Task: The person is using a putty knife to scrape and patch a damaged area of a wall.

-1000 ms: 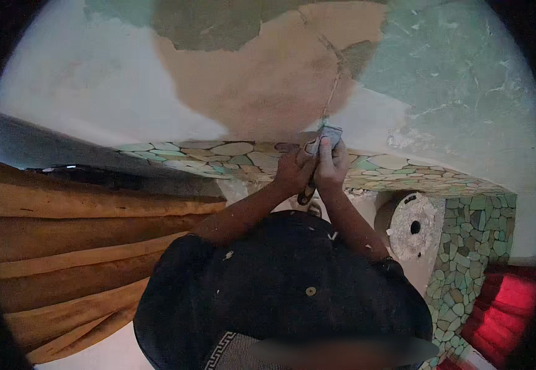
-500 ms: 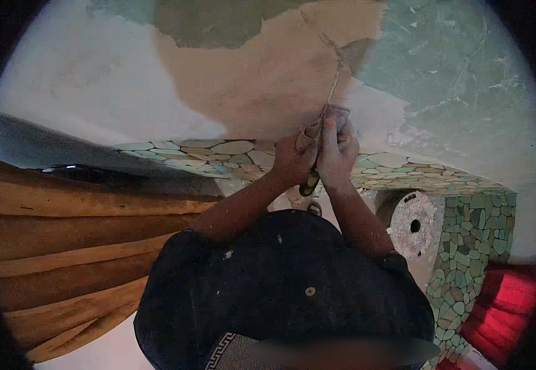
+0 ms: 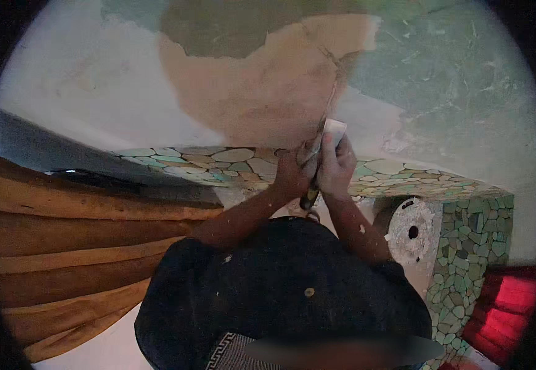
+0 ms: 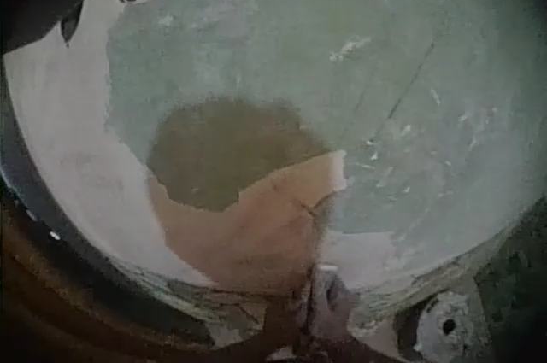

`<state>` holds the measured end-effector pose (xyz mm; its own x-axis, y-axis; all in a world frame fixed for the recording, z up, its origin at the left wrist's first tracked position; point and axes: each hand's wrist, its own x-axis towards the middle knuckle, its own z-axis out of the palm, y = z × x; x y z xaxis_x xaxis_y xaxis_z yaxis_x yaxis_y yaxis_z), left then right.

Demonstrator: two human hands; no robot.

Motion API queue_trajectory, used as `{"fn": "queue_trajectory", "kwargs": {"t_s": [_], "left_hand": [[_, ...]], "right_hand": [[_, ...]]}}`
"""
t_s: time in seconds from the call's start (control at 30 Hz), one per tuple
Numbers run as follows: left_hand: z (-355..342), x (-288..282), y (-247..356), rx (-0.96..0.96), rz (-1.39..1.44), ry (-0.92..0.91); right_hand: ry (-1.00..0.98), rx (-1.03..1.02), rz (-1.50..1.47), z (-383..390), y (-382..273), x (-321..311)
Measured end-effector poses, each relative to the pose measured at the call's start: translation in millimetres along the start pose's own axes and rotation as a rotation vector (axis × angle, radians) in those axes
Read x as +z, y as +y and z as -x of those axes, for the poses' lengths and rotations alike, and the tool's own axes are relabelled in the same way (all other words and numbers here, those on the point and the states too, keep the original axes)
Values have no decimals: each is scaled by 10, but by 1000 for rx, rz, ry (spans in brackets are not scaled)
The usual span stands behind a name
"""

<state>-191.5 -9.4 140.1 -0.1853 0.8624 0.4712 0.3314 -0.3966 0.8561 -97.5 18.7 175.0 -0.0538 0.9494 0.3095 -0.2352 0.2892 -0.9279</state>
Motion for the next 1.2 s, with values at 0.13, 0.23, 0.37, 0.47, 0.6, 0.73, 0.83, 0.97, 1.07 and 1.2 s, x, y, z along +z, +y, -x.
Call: {"fn": "queue_trajectory", "kwargs": {"t_s": [0.13,0.23,0.37,0.47,0.6,0.73,0.83,0.97,1.07,1.2], "left_hand": [[25,2,43,-60,11,-61],[20,-26,-17,-5,-13,-70],[142,24,-72,69,36,11],[105,-15,-209,-35,-80,-170],[-69,-22,8,-124,118,-110],[88,8,-133,53,-128,-67],[-51,-35,-104,-31,-131,-120],[-248,-101,172,-179,111,-180],[-97,42,-160,185,-6,17],[-70,9,83,121,-178,25]], "right_hand": [[5,34,121,13,138,-74],[21,41,-7,33,134,-20],[3,41,-51,119,324,-63],[-9,56,-68,23,260,-69],[-41,61,-12,-58,78,-53],[7,13,-111,54,217,-72],[15,129,-23,-24,233,-88],[6,-89,70,-119,3,-42],[29,-80,48,-62,16,-20],[27,-50,102,-108,111,-76]]}}
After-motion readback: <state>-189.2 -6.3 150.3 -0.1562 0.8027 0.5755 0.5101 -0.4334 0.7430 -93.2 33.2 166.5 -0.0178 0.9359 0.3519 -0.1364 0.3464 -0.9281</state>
